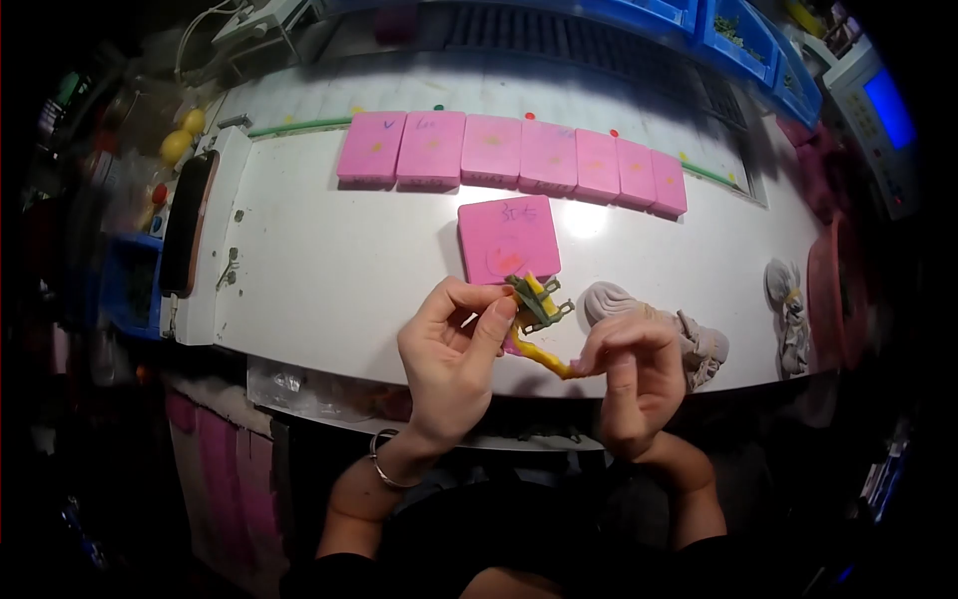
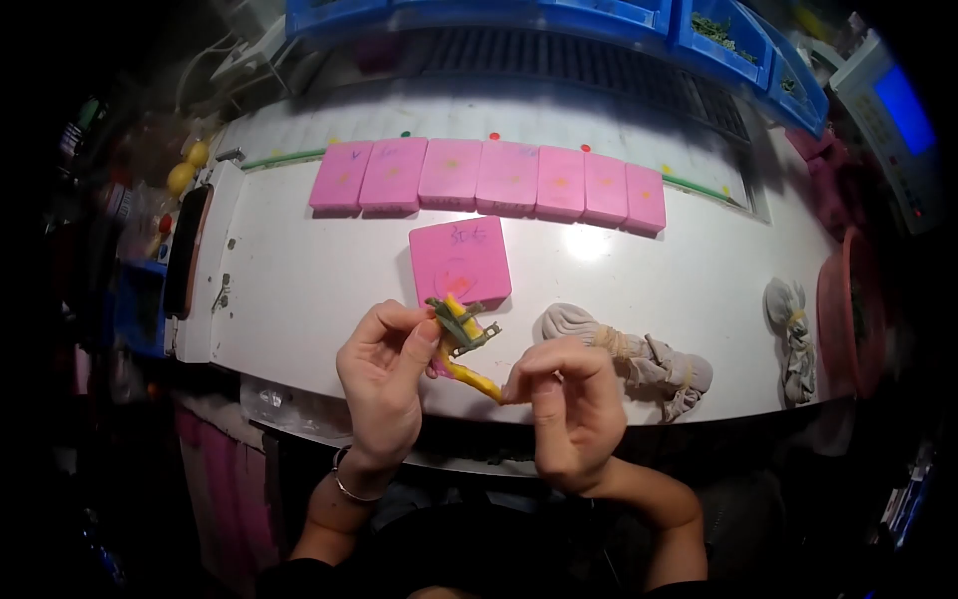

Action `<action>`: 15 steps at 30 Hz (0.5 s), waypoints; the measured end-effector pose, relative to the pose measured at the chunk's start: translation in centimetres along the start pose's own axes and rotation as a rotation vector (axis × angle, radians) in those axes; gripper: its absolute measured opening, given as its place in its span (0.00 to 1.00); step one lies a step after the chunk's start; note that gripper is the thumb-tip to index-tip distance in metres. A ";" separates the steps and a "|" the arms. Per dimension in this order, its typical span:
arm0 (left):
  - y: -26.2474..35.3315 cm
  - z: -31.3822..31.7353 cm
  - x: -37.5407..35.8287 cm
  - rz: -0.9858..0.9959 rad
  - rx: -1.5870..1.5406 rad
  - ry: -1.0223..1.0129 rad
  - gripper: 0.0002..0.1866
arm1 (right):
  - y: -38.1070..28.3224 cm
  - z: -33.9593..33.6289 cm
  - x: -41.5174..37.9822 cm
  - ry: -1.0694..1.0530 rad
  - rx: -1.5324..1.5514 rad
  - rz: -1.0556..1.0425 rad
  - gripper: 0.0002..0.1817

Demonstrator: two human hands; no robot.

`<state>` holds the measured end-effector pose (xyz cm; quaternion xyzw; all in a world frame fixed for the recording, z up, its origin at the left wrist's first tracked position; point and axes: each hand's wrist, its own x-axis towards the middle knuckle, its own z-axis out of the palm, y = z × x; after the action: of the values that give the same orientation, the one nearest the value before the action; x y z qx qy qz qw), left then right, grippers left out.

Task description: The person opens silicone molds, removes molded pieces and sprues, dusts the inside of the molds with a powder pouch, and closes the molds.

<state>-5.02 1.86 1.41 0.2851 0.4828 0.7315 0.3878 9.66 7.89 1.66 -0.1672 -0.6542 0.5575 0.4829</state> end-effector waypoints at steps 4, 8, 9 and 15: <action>-1.0 0.9 -0.3 0.137 0.064 0.074 0.04 | 0.3 2.2 -2.4 -0.025 -0.026 0.127 0.09; -1.9 0.1 -1.3 0.156 0.275 0.030 0.03 | 1.4 3.5 -3.6 -0.023 -0.119 0.052 0.13; -2.0 -0.2 -1.3 0.150 0.277 0.028 0.03 | 1.5 3.6 -3.5 0.022 -0.079 0.066 0.14; -2.4 0.0 -1.7 0.371 0.494 0.051 0.06 | 0.7 2.8 -1.0 0.039 -0.262 0.214 0.20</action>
<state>-3.43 0.99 -0.86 0.4356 0.5954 0.6572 0.1544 7.62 5.80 0.89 -0.3083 -0.6902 0.5124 0.4073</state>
